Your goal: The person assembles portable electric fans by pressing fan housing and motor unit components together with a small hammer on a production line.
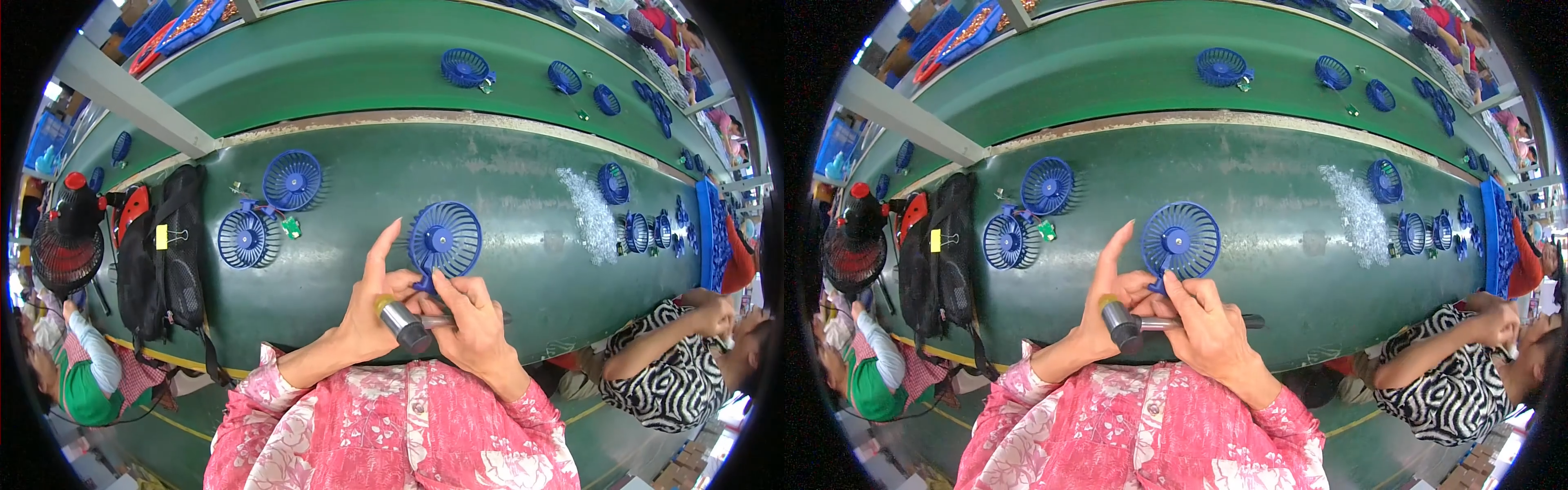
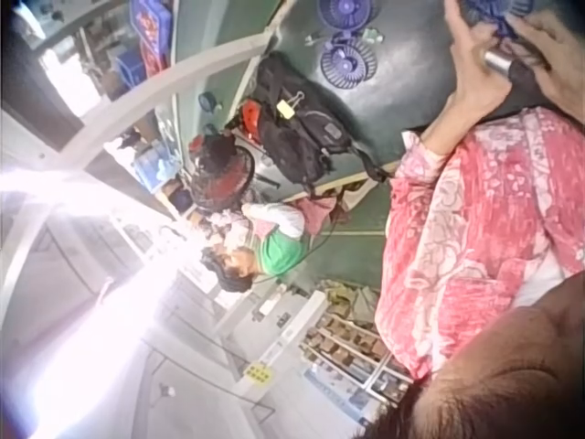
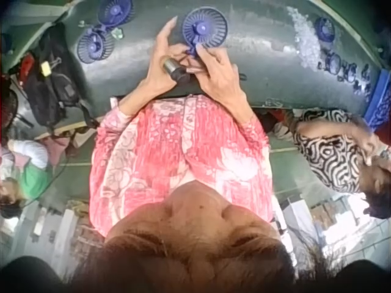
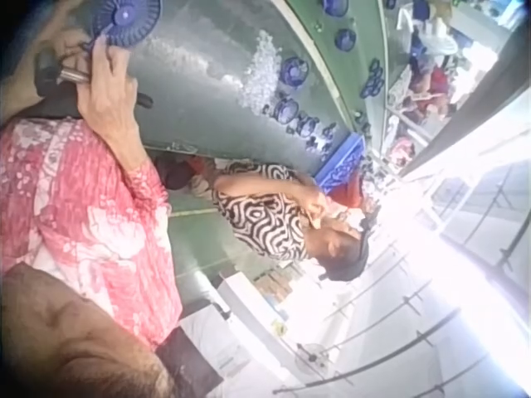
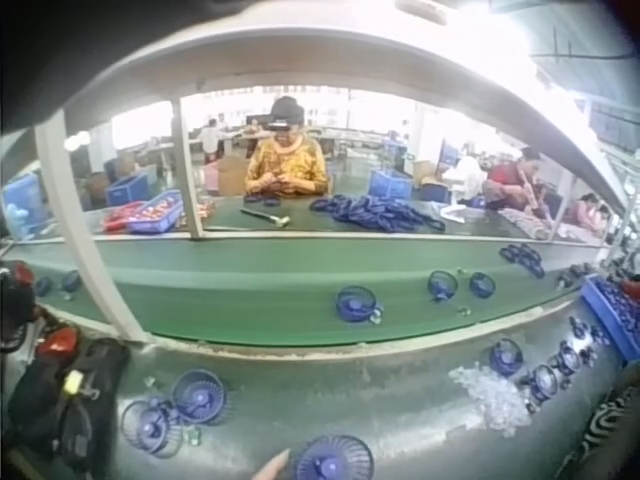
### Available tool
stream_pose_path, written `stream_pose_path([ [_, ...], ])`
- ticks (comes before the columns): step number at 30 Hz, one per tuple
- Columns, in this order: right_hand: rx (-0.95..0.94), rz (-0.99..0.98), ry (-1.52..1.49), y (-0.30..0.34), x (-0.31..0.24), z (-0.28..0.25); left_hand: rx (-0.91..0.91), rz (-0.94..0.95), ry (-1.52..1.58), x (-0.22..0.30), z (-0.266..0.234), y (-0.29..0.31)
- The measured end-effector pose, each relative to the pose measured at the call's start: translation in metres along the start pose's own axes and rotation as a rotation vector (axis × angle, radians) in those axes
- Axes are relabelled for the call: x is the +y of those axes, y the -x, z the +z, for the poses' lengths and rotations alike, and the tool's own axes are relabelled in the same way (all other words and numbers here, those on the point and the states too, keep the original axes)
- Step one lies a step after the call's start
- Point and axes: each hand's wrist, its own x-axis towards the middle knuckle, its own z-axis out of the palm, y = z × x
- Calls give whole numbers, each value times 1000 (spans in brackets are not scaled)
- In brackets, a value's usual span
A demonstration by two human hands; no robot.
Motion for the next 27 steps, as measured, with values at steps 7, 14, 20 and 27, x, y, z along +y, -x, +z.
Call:
stream_pose_path([
  [7, -1, -31, -25, 0, -4, 5, -23, -45, 177, 5, -5, 1],
  [14, 34, -71, 17, -5, 2, 6, -85, -92, -267, 26, -12, -7],
  [20, 77, -31, 74, -5, 1, 8, -17, -119, 36, 10, -11, -3],
  [27, 27, -100, 52, -11, 4, 8, -35, -67, -21, 0, -15, -1],
])
